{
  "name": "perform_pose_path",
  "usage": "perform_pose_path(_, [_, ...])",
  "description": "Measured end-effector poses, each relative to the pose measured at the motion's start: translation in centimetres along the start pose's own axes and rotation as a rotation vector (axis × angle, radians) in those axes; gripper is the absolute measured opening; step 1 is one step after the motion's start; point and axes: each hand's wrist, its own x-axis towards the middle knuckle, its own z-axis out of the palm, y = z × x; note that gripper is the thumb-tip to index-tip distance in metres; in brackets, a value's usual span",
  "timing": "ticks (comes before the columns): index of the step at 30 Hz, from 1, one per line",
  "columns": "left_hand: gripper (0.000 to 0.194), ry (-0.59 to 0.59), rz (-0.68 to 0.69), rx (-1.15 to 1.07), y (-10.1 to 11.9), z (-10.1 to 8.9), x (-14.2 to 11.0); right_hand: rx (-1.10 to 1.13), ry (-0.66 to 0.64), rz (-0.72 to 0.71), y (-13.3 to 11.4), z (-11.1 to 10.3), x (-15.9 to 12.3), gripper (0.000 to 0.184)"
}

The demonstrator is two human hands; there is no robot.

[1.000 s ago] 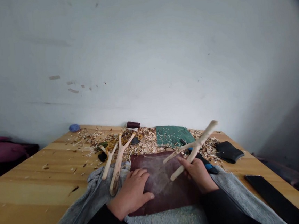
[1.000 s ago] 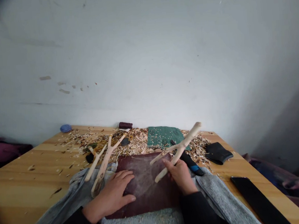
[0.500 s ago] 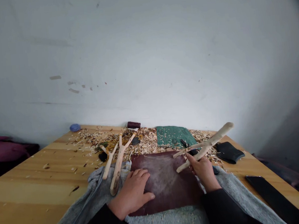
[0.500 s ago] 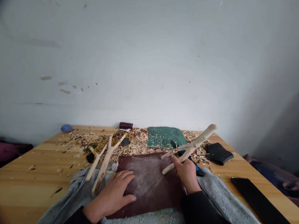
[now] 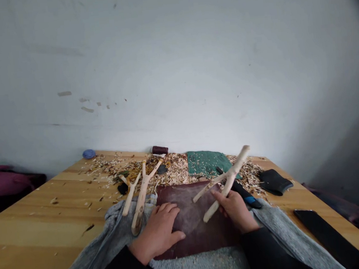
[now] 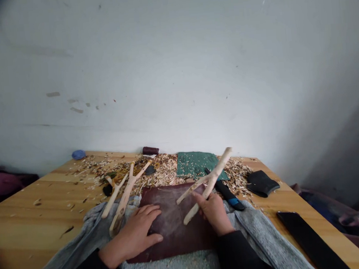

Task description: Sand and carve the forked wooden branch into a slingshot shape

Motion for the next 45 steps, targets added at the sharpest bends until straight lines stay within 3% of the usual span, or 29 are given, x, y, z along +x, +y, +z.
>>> perform_pose_path(3, [0.052, -0.009, -0.003, 0.001, 0.1, -0.1, 0.0, -0.020, 0.129, 0.016, 0.3, -1.2, 1.2, 0.043])
perform_pose_path(6, [0.054, -0.008, -0.002, -0.009, -0.1, 0.0, 0.0, -0.011, 0.122, 0.010, 0.4, -1.2, 1.1, 0.042])
perform_pose_path(14, [0.053, 0.010, 0.013, -0.001, -0.2, 0.2, 0.1, 0.048, -0.295, -0.070, -0.5, 1.5, -1.6, 0.042])
perform_pose_path(20, [0.054, -0.016, -0.003, -0.005, 0.2, -0.1, -0.2, 0.044, 0.041, 0.013, 0.7, -0.3, 0.6, 0.042])
perform_pose_path(24, [0.053, 0.002, 0.000, -0.018, 0.1, 0.0, -0.1, 0.046, 0.118, 0.024, 1.1, -1.0, 1.3, 0.044])
perform_pose_path(26, [0.052, 0.009, 0.001, -0.016, 0.0, 0.1, 0.0, 0.056, 0.065, 0.015, 0.8, -0.5, 0.8, 0.044])
perform_pose_path(32, [0.053, 0.014, 0.006, -0.006, 0.0, 0.1, 0.1, 0.057, -0.310, -0.067, -0.5, 1.7, -1.8, 0.045])
perform_pose_path(40, [0.052, 0.005, 0.002, -0.008, 0.1, -0.1, -0.1, 0.016, 0.108, -0.011, 0.7, -0.8, 1.1, 0.044])
perform_pose_path(42, [0.053, 0.004, 0.005, -0.009, 0.1, -0.1, -0.1, 0.012, 0.140, -0.003, 0.7, -1.1, 1.4, 0.045])
perform_pose_path(45, [0.053, 0.003, 0.006, -0.014, 0.0, 0.1, 0.0, 0.023, 0.049, -0.006, 0.4, -0.4, 0.6, 0.044])
